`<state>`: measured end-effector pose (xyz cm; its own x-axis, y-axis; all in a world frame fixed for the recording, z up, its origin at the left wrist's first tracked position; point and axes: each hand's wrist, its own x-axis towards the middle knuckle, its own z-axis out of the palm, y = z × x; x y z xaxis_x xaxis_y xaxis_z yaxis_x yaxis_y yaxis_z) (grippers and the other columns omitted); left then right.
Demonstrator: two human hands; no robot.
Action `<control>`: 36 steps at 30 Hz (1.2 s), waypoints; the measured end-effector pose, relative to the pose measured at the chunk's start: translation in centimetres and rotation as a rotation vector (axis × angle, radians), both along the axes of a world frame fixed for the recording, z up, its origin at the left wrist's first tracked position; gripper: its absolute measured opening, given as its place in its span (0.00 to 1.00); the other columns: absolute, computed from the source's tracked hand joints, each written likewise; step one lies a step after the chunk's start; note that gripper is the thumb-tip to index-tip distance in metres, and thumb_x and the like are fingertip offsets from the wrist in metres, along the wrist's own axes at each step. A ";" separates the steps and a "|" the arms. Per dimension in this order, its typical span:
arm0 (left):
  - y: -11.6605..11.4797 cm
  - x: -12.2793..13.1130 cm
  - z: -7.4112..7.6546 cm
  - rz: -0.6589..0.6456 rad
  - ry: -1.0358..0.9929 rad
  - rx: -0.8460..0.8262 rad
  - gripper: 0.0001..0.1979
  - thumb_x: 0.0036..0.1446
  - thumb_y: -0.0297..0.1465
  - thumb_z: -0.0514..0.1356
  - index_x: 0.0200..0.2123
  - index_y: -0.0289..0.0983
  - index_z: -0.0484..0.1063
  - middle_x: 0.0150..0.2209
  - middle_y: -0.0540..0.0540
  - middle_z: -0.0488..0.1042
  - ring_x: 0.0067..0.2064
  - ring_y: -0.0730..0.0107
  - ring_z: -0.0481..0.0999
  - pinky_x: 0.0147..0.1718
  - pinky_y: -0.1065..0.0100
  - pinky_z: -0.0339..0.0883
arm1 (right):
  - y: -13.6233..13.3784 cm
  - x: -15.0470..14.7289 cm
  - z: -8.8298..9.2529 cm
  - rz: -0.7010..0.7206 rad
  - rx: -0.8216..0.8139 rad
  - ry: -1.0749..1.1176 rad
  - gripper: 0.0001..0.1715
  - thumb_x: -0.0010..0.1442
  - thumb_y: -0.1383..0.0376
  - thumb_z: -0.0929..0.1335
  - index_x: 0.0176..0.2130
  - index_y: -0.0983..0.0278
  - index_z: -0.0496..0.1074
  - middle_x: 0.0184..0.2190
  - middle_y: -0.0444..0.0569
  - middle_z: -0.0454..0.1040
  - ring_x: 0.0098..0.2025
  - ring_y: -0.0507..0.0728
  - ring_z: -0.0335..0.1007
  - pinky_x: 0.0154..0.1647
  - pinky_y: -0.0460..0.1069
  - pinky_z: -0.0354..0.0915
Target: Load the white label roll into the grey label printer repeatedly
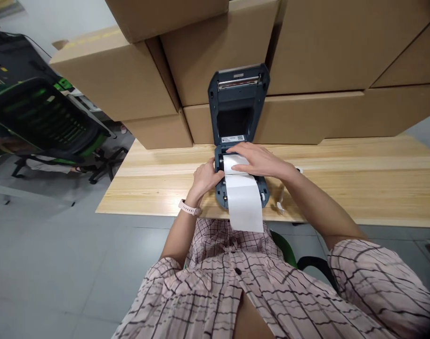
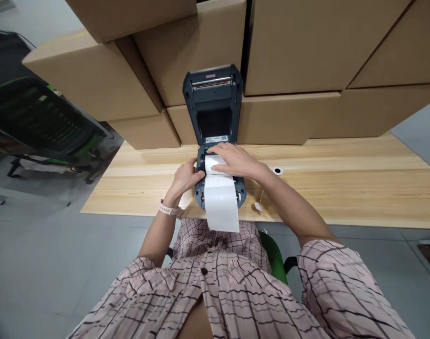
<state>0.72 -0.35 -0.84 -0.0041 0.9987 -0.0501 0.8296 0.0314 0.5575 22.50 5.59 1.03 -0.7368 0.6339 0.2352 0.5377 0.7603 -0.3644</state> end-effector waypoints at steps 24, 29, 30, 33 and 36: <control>0.1 -0.2 -0.8 0.026 -0.229 -0.005 0.34 0.53 0.30 0.58 0.64 0.31 0.74 0.23 0.51 0.72 0.28 0.60 0.71 0.33 0.64 0.59 | -0.6 11.9 4.0 -0.271 -0.552 0.467 0.53 0.53 0.58 0.80 0.73 0.50 0.64 0.48 0.54 0.86 0.36 0.67 0.85 0.29 0.58 0.80; 0.0 -0.2 -1.2 0.022 -0.287 0.019 0.34 0.52 0.30 0.58 0.64 0.32 0.74 0.21 0.53 0.68 0.26 0.64 0.66 0.31 0.65 0.55 | 3.5 11.3 -0.5 -0.267 -0.458 0.388 0.51 0.51 0.54 0.79 0.69 0.57 0.70 0.63 0.56 0.79 0.59 0.72 0.80 0.58 0.67 0.78; 0.0 -0.2 -1.2 0.023 -0.301 0.021 0.35 0.51 0.30 0.58 0.64 0.31 0.74 0.21 0.53 0.67 0.26 0.64 0.66 0.30 0.65 0.54 | 4.3 11.2 -1.3 -0.271 -0.469 0.368 0.50 0.50 0.54 0.80 0.69 0.57 0.71 0.63 0.56 0.79 0.60 0.73 0.79 0.60 0.67 0.77; 0.0 -0.3 -1.4 0.022 -0.342 0.022 0.34 0.51 0.30 0.58 0.63 0.32 0.74 0.21 0.54 0.66 0.25 0.66 0.65 0.30 0.66 0.53 | 5.6 10.5 -3.1 -0.289 -0.529 0.345 0.48 0.47 0.54 0.81 0.65 0.58 0.73 0.62 0.55 0.79 0.62 0.74 0.77 0.66 0.69 0.72; -0.1 -0.3 -1.6 0.026 -0.388 0.016 0.35 0.51 0.29 0.58 0.64 0.31 0.74 0.21 0.54 0.67 0.26 0.67 0.66 0.30 0.67 0.54 | 5.9 10.4 -4.1 -0.315 -0.660 0.372 0.53 0.43 0.54 0.83 0.66 0.57 0.72 0.64 0.55 0.78 0.66 0.76 0.73 0.71 0.71 0.67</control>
<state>0.40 -0.43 -2.47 -0.0135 0.9992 -0.0377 0.5558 0.0388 0.8304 32.88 11.48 -3.07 -0.4485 0.8915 -0.0643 0.4456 0.1607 -0.8807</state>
